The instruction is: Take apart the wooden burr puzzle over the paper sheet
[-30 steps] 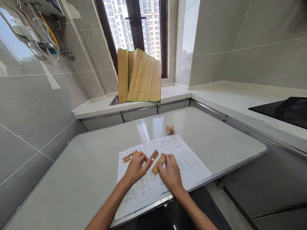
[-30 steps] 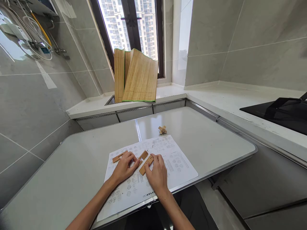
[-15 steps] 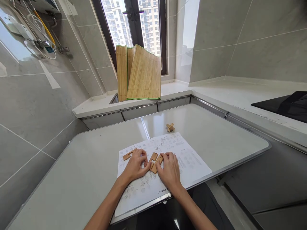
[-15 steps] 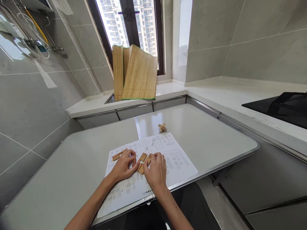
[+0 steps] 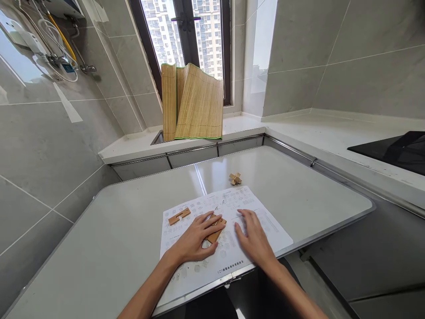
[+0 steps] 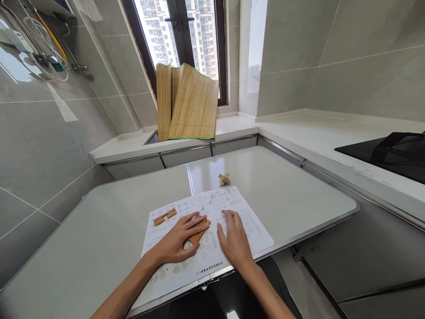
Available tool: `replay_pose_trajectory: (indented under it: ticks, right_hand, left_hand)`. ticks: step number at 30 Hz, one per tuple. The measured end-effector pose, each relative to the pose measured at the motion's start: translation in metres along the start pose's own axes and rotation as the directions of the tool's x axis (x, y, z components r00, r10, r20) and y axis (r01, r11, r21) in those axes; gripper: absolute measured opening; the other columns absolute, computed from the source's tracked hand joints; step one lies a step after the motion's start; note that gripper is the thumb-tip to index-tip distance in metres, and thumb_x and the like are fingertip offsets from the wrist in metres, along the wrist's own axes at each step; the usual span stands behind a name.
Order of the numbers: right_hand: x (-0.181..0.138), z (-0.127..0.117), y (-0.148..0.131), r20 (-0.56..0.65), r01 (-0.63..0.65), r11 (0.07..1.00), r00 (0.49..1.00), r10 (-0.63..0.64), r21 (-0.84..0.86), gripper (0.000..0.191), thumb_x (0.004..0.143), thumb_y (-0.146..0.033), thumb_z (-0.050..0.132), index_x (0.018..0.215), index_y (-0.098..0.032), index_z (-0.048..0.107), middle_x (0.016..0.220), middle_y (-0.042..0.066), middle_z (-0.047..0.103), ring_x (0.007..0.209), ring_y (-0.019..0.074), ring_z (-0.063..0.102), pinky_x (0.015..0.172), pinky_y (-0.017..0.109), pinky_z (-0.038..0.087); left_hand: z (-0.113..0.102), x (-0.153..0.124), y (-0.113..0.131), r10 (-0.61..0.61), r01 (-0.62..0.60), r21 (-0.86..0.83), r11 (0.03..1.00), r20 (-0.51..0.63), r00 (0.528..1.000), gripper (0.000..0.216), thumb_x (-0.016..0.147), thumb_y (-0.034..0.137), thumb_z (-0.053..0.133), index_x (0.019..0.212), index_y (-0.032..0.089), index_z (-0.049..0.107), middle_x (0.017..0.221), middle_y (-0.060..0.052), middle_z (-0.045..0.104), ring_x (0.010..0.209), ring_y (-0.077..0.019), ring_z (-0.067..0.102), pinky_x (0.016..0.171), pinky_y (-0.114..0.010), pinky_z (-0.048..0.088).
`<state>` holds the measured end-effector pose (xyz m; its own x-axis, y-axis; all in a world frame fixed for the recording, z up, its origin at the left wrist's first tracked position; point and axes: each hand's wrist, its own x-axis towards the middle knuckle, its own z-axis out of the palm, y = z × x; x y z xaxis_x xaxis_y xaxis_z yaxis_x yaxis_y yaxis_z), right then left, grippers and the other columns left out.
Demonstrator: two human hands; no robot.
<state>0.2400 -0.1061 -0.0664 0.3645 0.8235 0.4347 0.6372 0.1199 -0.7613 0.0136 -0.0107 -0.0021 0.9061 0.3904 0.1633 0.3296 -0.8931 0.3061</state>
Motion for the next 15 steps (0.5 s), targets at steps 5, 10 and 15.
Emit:
replay_pose_trajectory:
  ticks: [5,10,15]
  right_hand:
    - [0.016,-0.04,0.042,0.015,-0.019,0.99,1.0,0.021,-0.141,0.034,0.102,-0.035,0.047,0.133,-0.023,0.056,0.136,0.014,0.06,0.129,0.0327,0.06,0.111,0.054,0.051]
    - [0.018,-0.041,0.055,0.015,-0.035,0.981,0.999,0.038,-0.193,0.033,0.099,-0.032,0.047,0.128,-0.021,0.058,0.131,0.015,0.062,0.126,0.0341,0.06,0.109,0.056,0.051]
    - [0.013,-0.038,0.051,-0.002,-0.054,0.981,0.999,0.054,-0.186,0.032,0.097,-0.03,0.048,0.126,-0.022,0.058,0.129,0.014,0.063,0.127,0.0335,0.059,0.107,0.054,0.052]
  left_hand:
    - [0.003,0.003,-0.004,-0.039,0.038,-0.006,0.999,-0.095,0.995,0.061,0.092,0.013,0.062,0.149,0.036,0.059,0.157,0.001,0.06,0.152,-0.0326,0.046,0.122,-0.055,0.047]
    - [0.006,0.002,-0.008,-0.088,0.093,0.028,0.995,-0.14,0.986,0.061,0.096,0.009,0.054,0.15,0.036,0.057,0.152,0.001,0.064,0.145,-0.029,0.054,0.119,-0.053,0.05]
    - [0.006,0.002,-0.009,-0.088,0.097,0.09,0.991,-0.106,0.99,0.05,0.107,0.019,0.048,0.152,0.04,0.056,0.16,0.002,0.057,0.147,-0.0318,0.053,0.113,-0.056,0.053]
